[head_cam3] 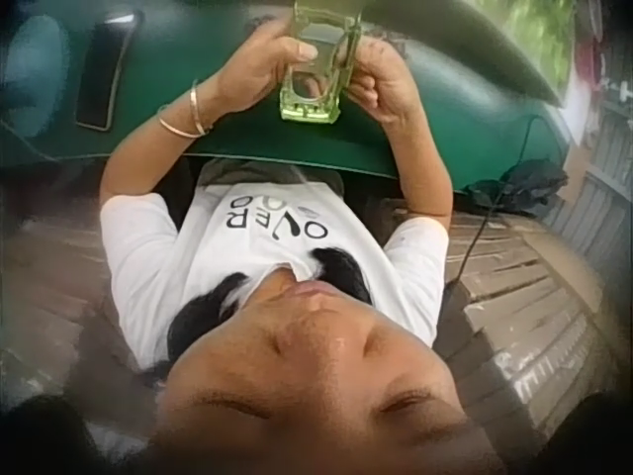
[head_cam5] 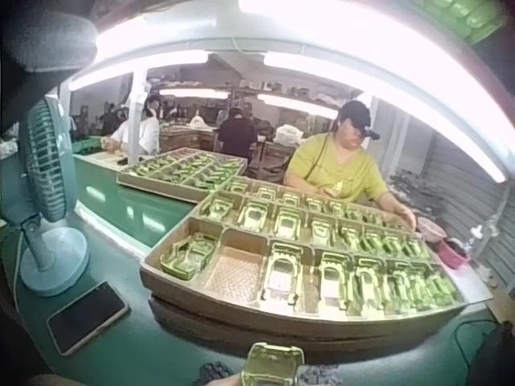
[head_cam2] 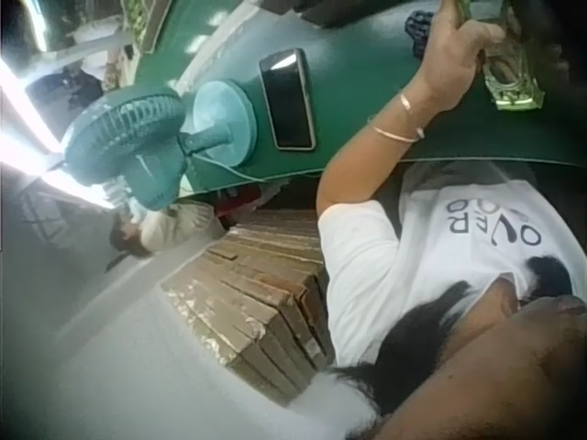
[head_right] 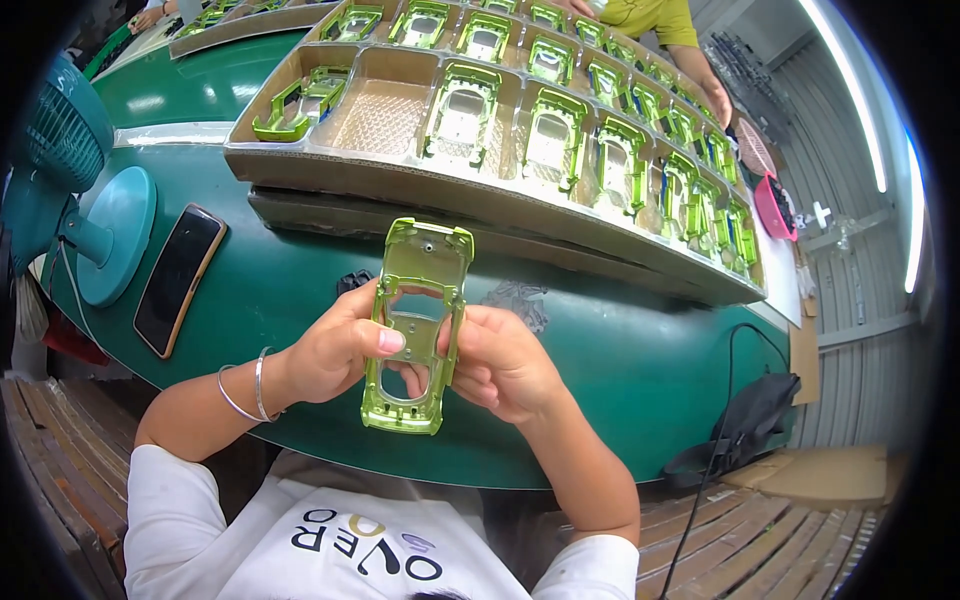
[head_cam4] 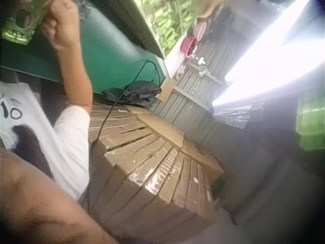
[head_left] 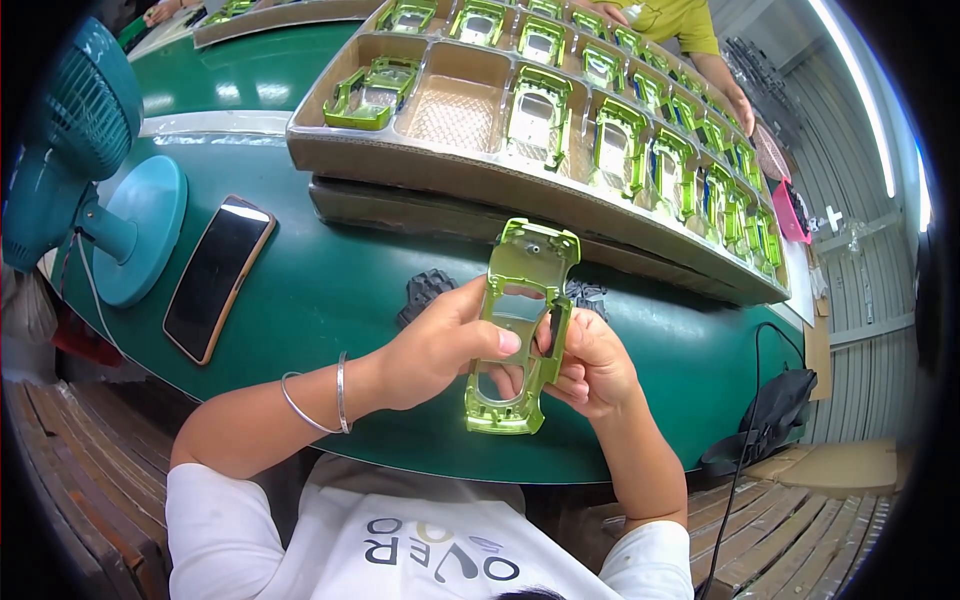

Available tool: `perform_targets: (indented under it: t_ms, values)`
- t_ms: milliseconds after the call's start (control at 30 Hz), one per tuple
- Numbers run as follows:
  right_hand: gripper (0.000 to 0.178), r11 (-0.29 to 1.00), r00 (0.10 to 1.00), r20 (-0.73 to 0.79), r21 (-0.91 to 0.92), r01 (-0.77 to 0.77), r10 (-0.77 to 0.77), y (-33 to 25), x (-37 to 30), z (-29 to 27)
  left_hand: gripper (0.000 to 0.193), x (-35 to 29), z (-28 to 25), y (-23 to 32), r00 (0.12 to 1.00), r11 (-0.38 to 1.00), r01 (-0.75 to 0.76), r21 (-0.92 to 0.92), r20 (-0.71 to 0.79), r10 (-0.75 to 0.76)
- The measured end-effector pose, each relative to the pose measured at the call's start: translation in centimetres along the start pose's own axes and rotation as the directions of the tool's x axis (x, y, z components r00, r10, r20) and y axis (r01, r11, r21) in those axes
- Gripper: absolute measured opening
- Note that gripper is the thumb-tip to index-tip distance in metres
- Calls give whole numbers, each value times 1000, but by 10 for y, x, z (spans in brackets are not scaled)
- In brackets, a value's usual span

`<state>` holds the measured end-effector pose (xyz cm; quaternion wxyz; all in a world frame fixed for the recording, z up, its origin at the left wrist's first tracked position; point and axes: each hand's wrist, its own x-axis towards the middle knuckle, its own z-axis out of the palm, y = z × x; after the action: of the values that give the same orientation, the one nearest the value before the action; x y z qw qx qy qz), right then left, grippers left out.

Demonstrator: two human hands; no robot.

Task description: The person receives small parts from a coworker, takes toy car bodies from a tray, and attaches the parts into the toy car bodies by hand.

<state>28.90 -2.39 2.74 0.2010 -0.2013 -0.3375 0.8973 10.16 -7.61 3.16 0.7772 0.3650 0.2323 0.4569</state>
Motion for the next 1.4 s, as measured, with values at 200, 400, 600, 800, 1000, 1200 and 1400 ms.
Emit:
perform_targets:
  t_ms: [200, 400, 600, 800, 1000, 1200, 1400]
  values:
    - [31, 998, 999, -38, 64, -9, 11, 5, 1, 3, 38, 0, -3, -3, 1000, 993, 22, -115, 13, -20]
    - [32, 995, 1000, -25, 101, 5, -3, 0, -2, 7, 37, 4, -11, -8, 998, 971, 64, -230, 38, -57]
    - [31, 977, 1000, 1, 214, 1, -2, -6, -8, 7, 49, 7, -3, -5, 996, 981, 85, -174, -1, -87]
    - [20, 952, 959, -182, -257, 167, -218, -7, -7, 26, 47, 4, -5, -4, 990, 995, 12, -99, -140, -26]
    - [9, -129, 693, 197, -980, 149, -693, 1, -5, 20, 40, -3, 8, -2, 989, 998, -42, 55, -141, 49]
    - [15, -526, 663, 447, -845, 94, -600, -7, -7, 12, 45, -5, 10, -4, 987, 993, -21, 119, -158, 40]
    - [20, -549, 603, 550, -809, 212, -578, -6, -4, 5, 47, -6, 12, -3, 990, 993, -4, 114, -141, 20]
